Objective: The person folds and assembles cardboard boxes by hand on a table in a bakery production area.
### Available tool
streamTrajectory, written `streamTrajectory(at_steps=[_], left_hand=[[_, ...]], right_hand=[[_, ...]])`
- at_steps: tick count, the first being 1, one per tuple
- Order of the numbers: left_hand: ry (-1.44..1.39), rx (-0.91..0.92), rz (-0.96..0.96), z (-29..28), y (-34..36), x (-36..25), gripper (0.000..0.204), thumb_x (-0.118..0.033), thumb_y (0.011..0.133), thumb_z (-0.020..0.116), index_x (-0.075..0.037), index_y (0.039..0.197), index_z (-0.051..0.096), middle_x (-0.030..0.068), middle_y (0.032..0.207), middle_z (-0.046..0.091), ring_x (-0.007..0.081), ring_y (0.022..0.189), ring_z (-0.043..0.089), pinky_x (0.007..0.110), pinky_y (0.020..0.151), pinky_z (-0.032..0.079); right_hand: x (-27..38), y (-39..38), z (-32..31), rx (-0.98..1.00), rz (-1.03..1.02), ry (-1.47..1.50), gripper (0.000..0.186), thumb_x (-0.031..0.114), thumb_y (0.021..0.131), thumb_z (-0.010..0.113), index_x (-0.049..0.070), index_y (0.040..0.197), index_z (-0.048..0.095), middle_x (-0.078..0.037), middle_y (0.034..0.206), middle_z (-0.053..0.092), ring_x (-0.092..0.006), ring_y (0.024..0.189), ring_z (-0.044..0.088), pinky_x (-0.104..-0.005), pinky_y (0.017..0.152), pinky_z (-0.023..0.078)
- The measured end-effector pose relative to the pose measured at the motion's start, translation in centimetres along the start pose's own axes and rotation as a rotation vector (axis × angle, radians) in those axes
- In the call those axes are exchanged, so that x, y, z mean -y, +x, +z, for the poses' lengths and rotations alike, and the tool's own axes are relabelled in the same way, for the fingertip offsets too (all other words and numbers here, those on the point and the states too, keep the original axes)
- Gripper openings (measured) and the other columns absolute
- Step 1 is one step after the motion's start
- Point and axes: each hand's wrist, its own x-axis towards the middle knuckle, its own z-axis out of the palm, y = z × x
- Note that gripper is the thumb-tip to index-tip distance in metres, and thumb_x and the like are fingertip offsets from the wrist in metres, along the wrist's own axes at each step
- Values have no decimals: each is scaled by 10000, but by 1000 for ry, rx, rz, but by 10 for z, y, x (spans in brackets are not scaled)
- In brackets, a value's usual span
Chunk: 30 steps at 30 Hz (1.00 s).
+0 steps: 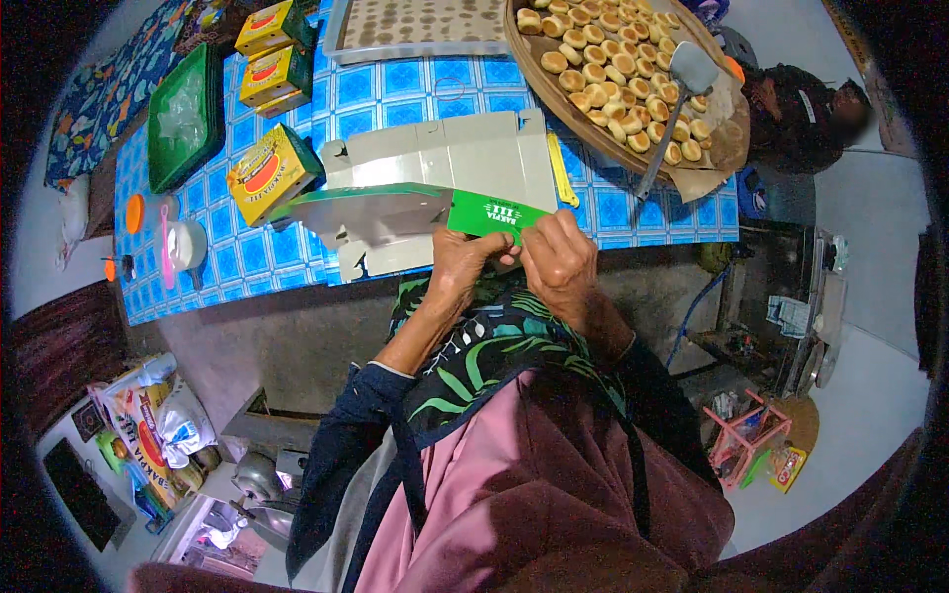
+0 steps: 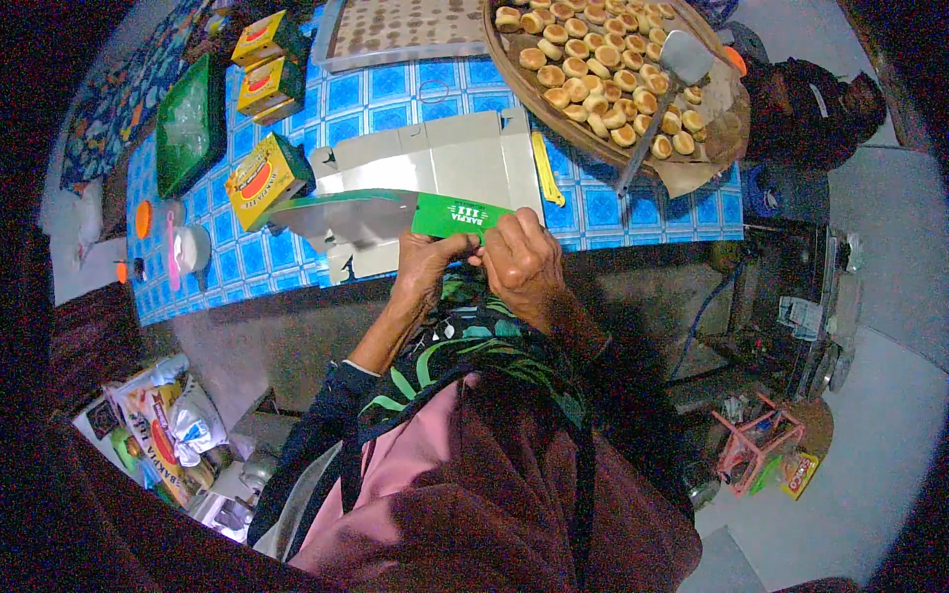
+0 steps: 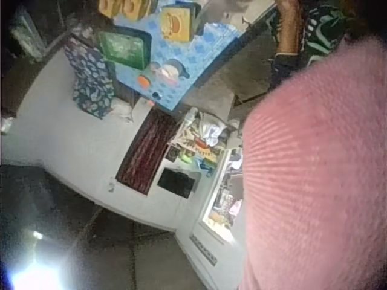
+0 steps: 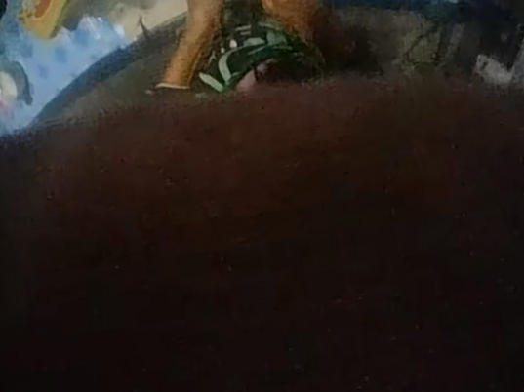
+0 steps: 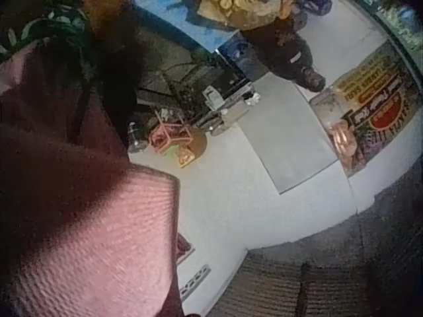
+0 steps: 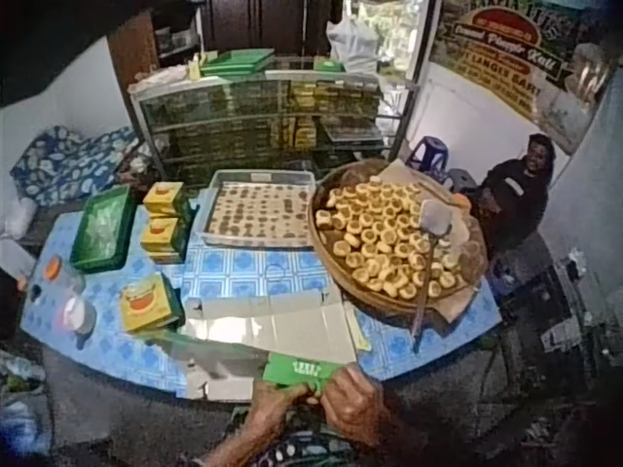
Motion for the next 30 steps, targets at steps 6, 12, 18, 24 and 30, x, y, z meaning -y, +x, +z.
streamTrajectory(at_steps=[6,12,18,24,30], left_hand=[[65,63,5,-8,-6,-3,37,55,732,612,60,756,640,110,696,652,152,562,603,251,511,493],[4,52,-29,-20,-12,-18,58,65,759,598,79,798,640,131,738,661,171,610,628,260,551,525],[11,55,-9,-28,-17,-32,107,62,771,586,98,856,641,163,798,671,191,647,648,270,588,551],[78,141,34,-30,-18,-46,117,41,762,601,52,865,655,64,768,654,110,676,593,260,618,479],[379,137,303,-35,-26,-53,151,14,782,646,11,933,646,8,741,619,54,677,531,217,572,424]], right_hand=[[6,-3,13,50,62,45,152,25,626,658,4,683,518,-122,728,474,-295,696,511,-389,579,460],[12,-1,10,-5,114,267,162,-42,655,605,-39,817,604,-143,781,548,-312,738,541,-393,633,473],[27,6,13,5,119,231,211,-55,679,602,-20,885,632,-139,841,579,-306,773,554,-371,657,480],[20,16,8,-119,236,344,236,40,652,749,45,861,639,-98,909,571,-260,806,567,-324,625,467],[34,15,7,-78,443,605,169,45,705,731,18,837,629,-86,903,600,-170,773,574,-259,582,447]])
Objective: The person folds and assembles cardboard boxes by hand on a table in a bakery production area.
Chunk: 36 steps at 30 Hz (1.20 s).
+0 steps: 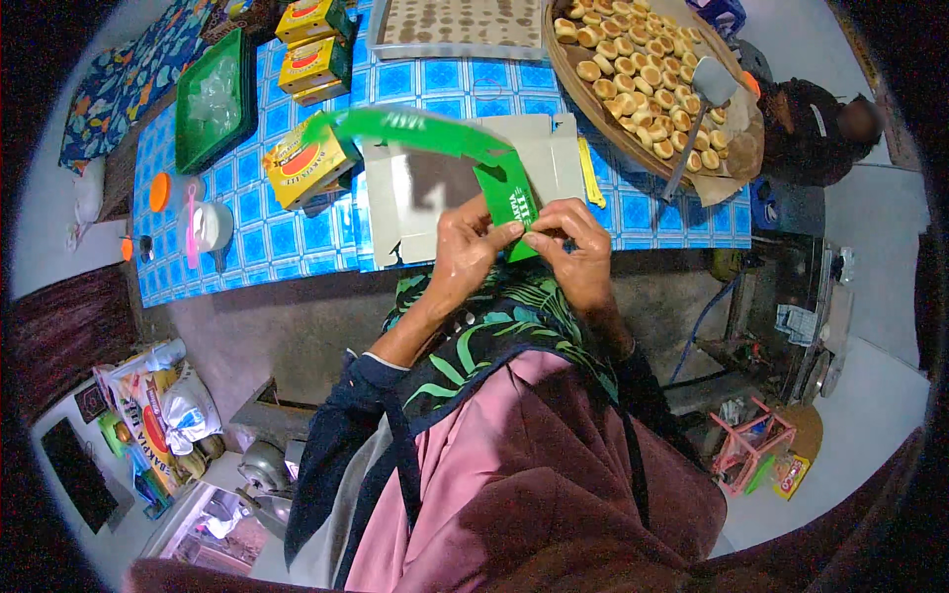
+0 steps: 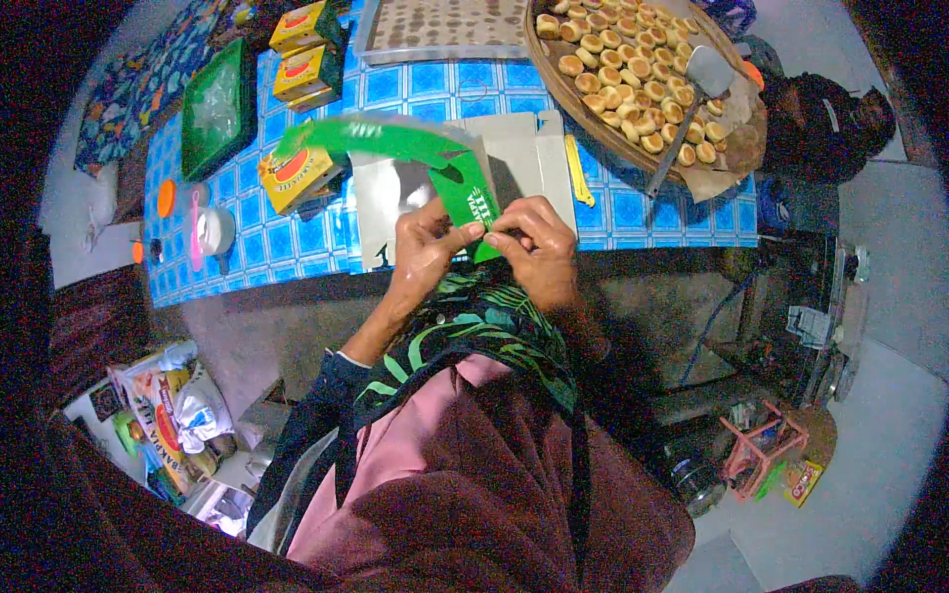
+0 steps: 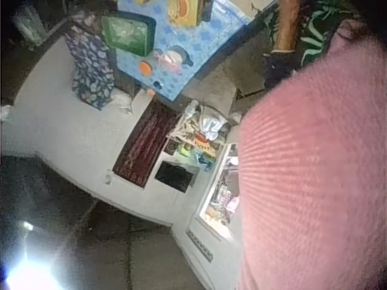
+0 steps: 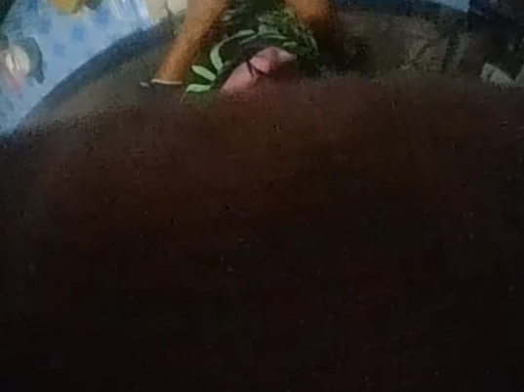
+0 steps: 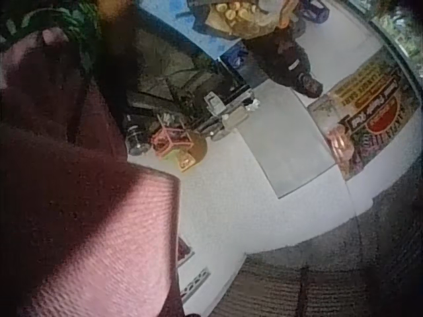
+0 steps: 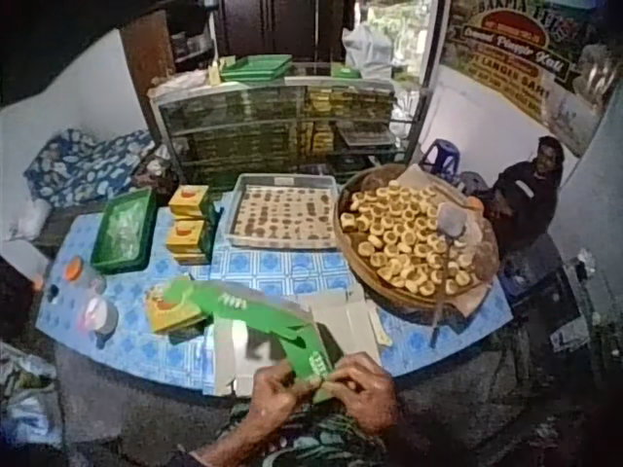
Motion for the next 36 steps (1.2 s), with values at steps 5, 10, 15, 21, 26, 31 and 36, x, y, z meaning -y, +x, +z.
streamTrajectory(at_steps=[5,10,15,21,26,31,36], left_hand=[[-163,176,-143,-32,-1,-24,513,103,761,620,35,1253,494,65,951,650,105,785,607,237,685,508],[-67,400,-200,-58,1,-23,629,42,743,670,35,1325,431,91,1070,640,146,936,608,284,801,505],[-52,526,-269,-80,6,-13,567,48,751,623,53,1295,463,82,1057,638,139,938,599,262,845,470],[-8,598,-195,-96,17,-11,603,7,769,628,40,1336,425,74,1085,625,134,958,580,261,876,449],[-143,591,-356,-99,21,4,497,-31,763,681,49,1229,527,85,939,673,115,805,625,230,746,493],[-175,460,-453,-103,32,19,314,-25,739,702,25,1039,627,95,864,691,130,718,654,233,697,514],[-127,454,-523,-104,34,25,204,-26,732,712,20,929,683,74,823,692,121,690,639,233,672,508]], right_hand=[[5,28,-9,-51,-98,-61,193,65,753,696,4,931,656,-93,877,608,-172,743,582,-267,593,451],[-7,59,-7,349,-100,-232,426,239,745,730,91,1134,636,-109,801,560,-248,709,573,-333,642,463],[-2,73,-2,526,-118,-192,475,180,755,731,87,1203,604,-71,785,556,-160,681,528,-288,630,431],[5,69,19,340,-44,-501,368,253,774,684,49,1074,616,-200,760,638,-365,720,630,-429,665,488],[7,73,21,335,-9,-480,257,252,733,719,40,848,629,-187,707,626,-353,659,626,-420,587,483],[6,74,2,180,52,-178,199,112,655,766,23,731,606,-85,684,603,-169,631,599,-290,565,448],[2,63,18,387,-222,19,150,63,671,723,5,722,595,-85,672,577,-230,638,578,-348,579,438]])
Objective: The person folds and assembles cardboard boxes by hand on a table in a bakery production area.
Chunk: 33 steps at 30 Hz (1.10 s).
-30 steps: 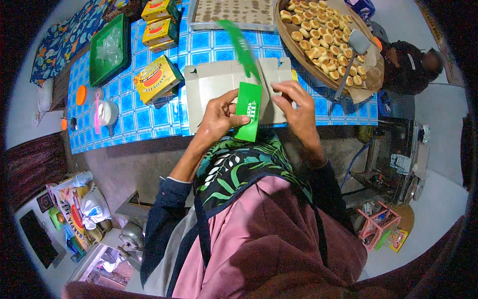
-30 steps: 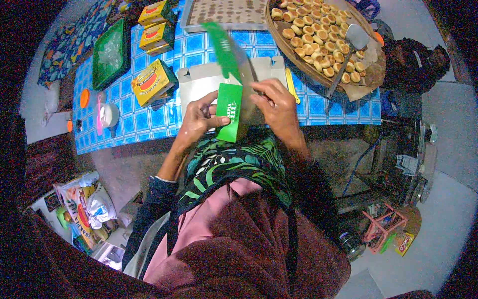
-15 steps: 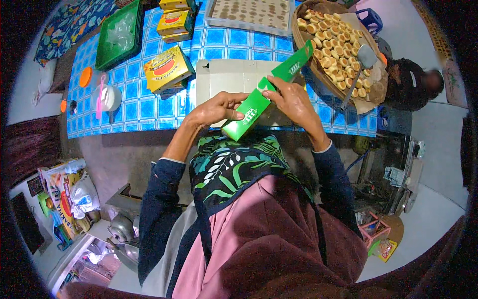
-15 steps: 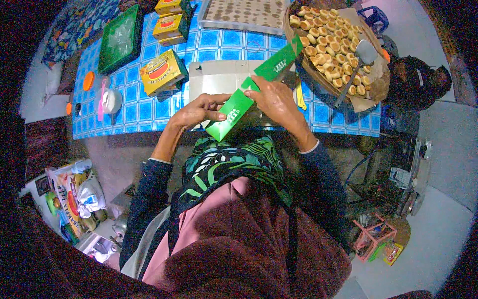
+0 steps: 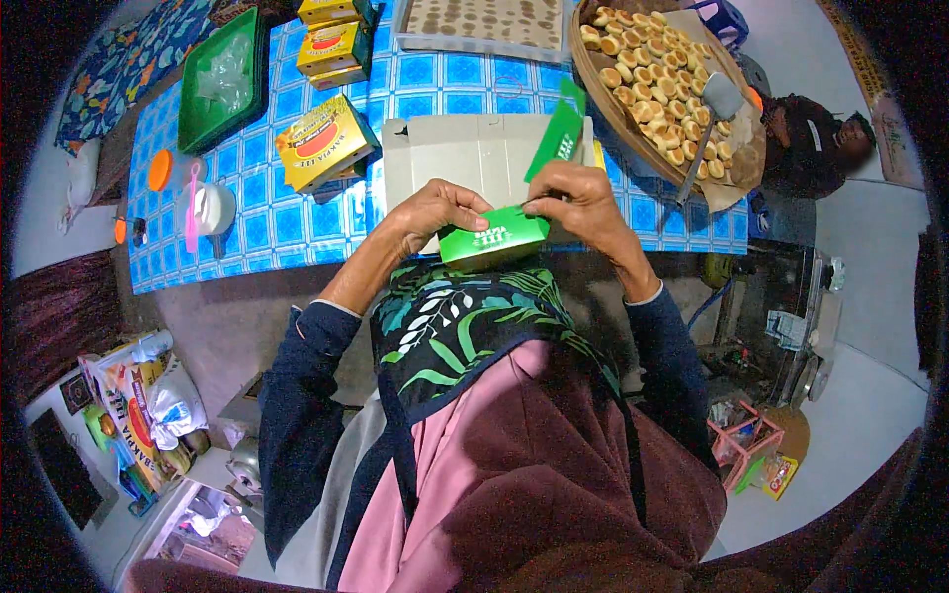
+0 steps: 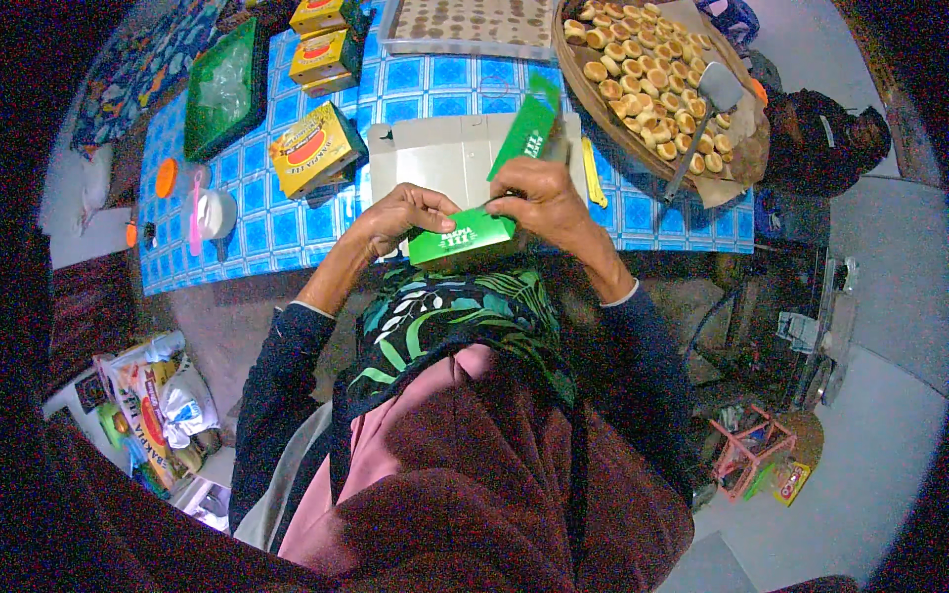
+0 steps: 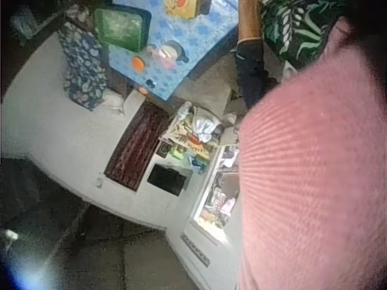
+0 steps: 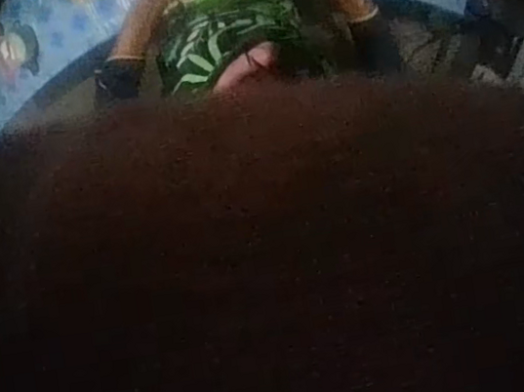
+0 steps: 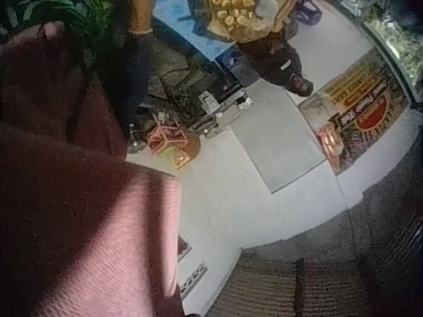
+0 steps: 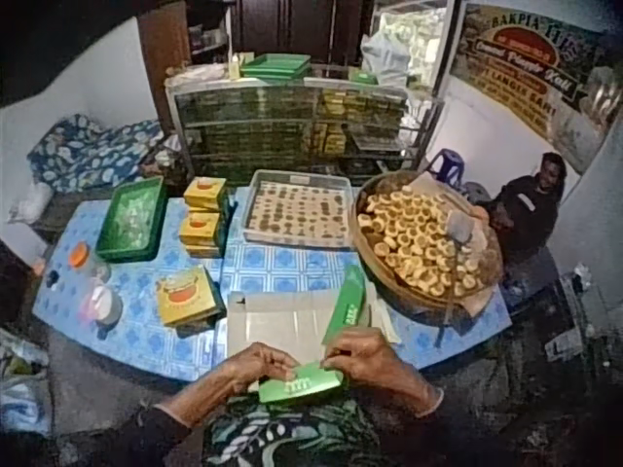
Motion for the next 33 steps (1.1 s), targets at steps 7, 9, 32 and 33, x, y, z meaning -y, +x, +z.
streamTrajectory(at_steps=[7,9,32,33], left_hand=[[-17,-18,-55,5,-2,3,179,31,702,709,38,881,694,93,781,686,137,645,624,251,597,509],[-17,-21,-44,5,-3,5,174,38,702,706,39,876,695,97,775,685,139,638,623,255,590,511],[15,-43,-35,17,-11,1,135,81,691,654,22,807,690,70,741,665,130,649,589,250,612,473],[23,-29,-35,18,-12,-1,137,84,690,651,21,806,691,69,743,665,133,654,592,254,614,475]], right_hand=[[2,7,11,219,-129,-196,150,74,682,720,-4,747,609,-106,661,582,-262,637,576,-354,575,444],[5,9,12,252,-92,-163,159,77,675,723,-6,748,608,-107,662,582,-268,639,577,-356,578,444],[17,9,30,345,-176,-362,139,35,616,706,23,714,609,-114,664,576,-306,654,582,-403,571,454],[18,11,23,390,-141,-338,126,31,622,697,20,711,608,-117,666,577,-309,655,582,-406,573,453]])
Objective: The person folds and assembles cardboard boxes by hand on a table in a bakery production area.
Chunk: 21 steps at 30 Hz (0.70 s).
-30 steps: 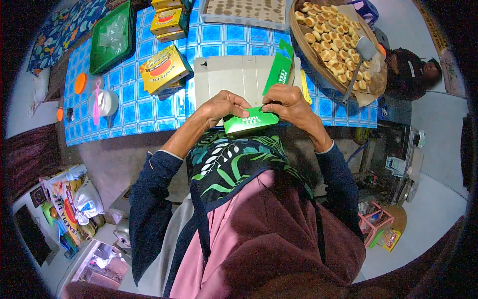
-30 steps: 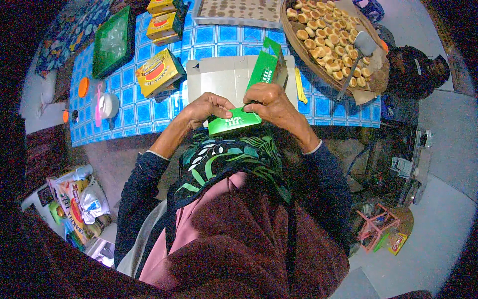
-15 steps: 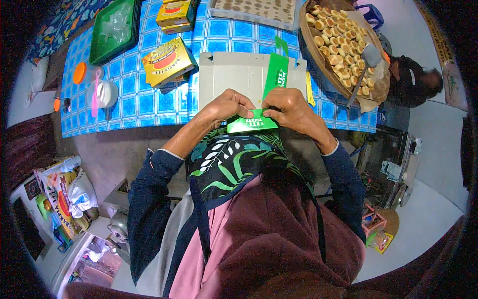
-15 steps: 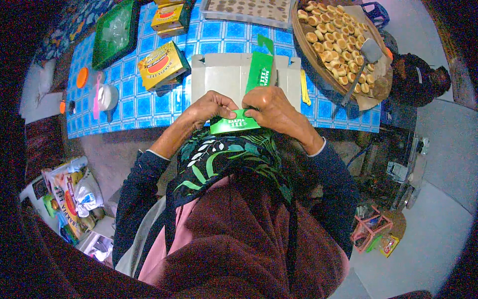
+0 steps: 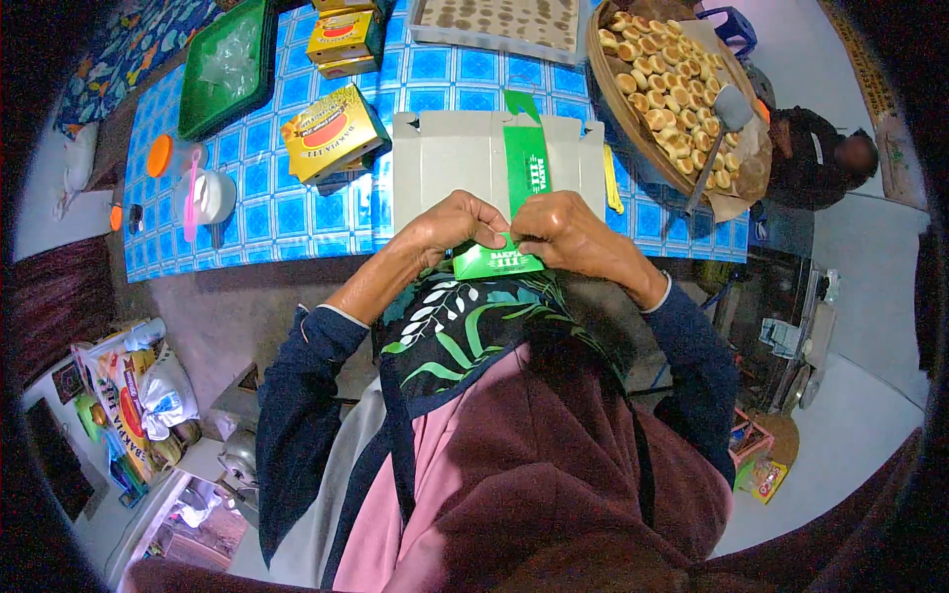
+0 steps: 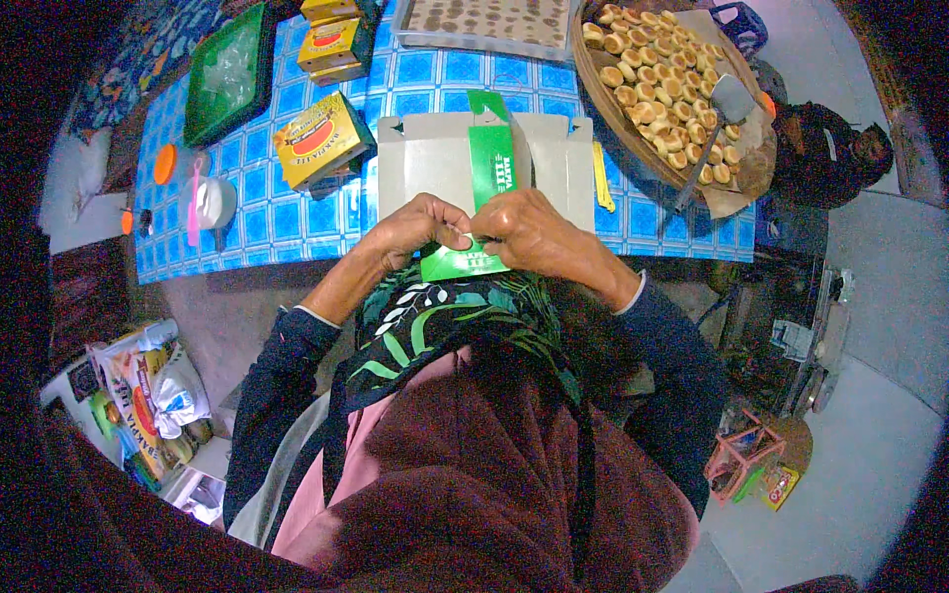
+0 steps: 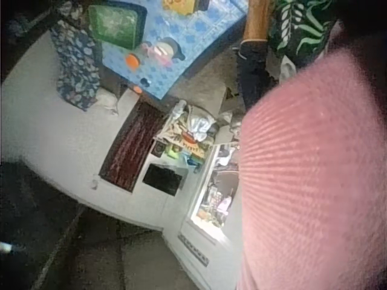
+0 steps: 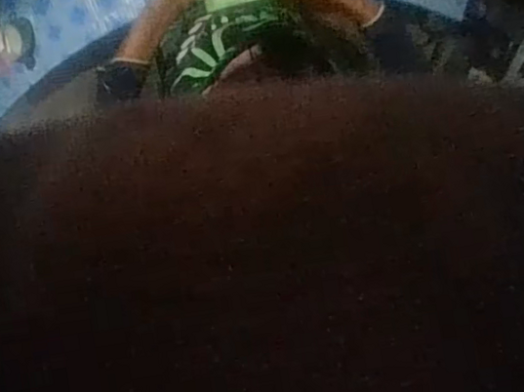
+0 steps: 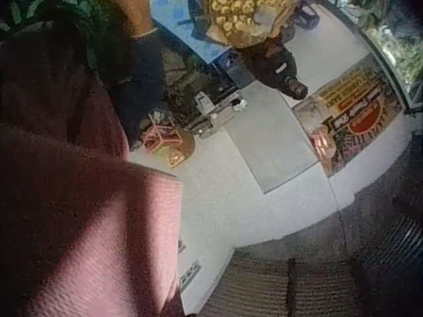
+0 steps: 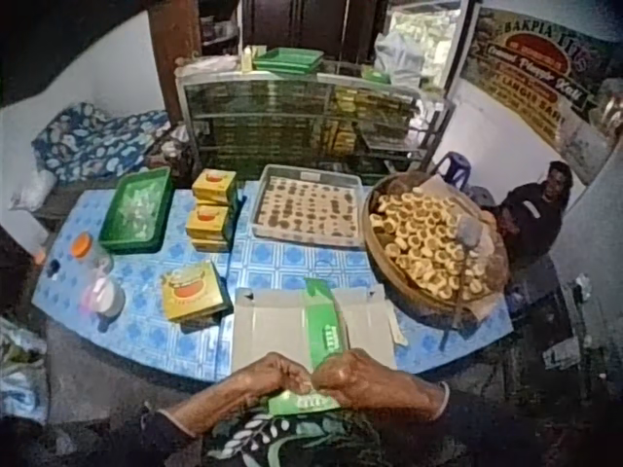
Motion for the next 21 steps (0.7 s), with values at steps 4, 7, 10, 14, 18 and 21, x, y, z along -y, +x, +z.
streamTrajectory(at_steps=[4,7,10,14,18,21], left_hand=[[20,25,-29,0,0,-1,125,39,715,668,-2,830,693,39,763,670,105,680,595,224,662,471],[-32,-3,-13,0,-1,9,166,39,709,680,18,873,683,44,797,674,110,707,608,225,703,484],[-12,31,-20,-1,-1,6,179,36,703,690,29,882,680,49,803,675,113,707,609,232,700,486],[-85,34,-43,0,0,5,168,18,703,699,29,869,684,47,791,674,115,705,610,231,695,484],[-64,31,-19,2,2,10,138,58,716,663,28,849,686,78,768,677,127,660,624,232,619,503],[-41,91,20,3,-1,2,134,39,724,660,30,855,689,77,778,679,120,677,626,229,631,503]], right_hand=[[2,0,3,-11,-4,60,95,20,612,659,1,673,588,-151,645,565,-357,662,585,-456,564,436],[4,-2,-8,-8,-7,132,77,16,631,664,19,693,619,-123,657,553,-321,681,586,-430,565,437],[7,-6,-11,32,67,67,98,4,622,657,42,713,651,-94,665,524,-288,677,575,-413,552,435],[10,-6,4,-63,-49,-72,114,22,676,666,21,772,605,-112,667,521,-301,642,556,-401,533,422],[8,-12,11,-75,-56,3,211,36,670,678,7,850,572,-122,730,554,-326,684,567,-421,571,441],[6,-10,3,-75,38,94,253,47,667,691,9,891,580,-126,782,579,-341,731,578,-421,620,460]])
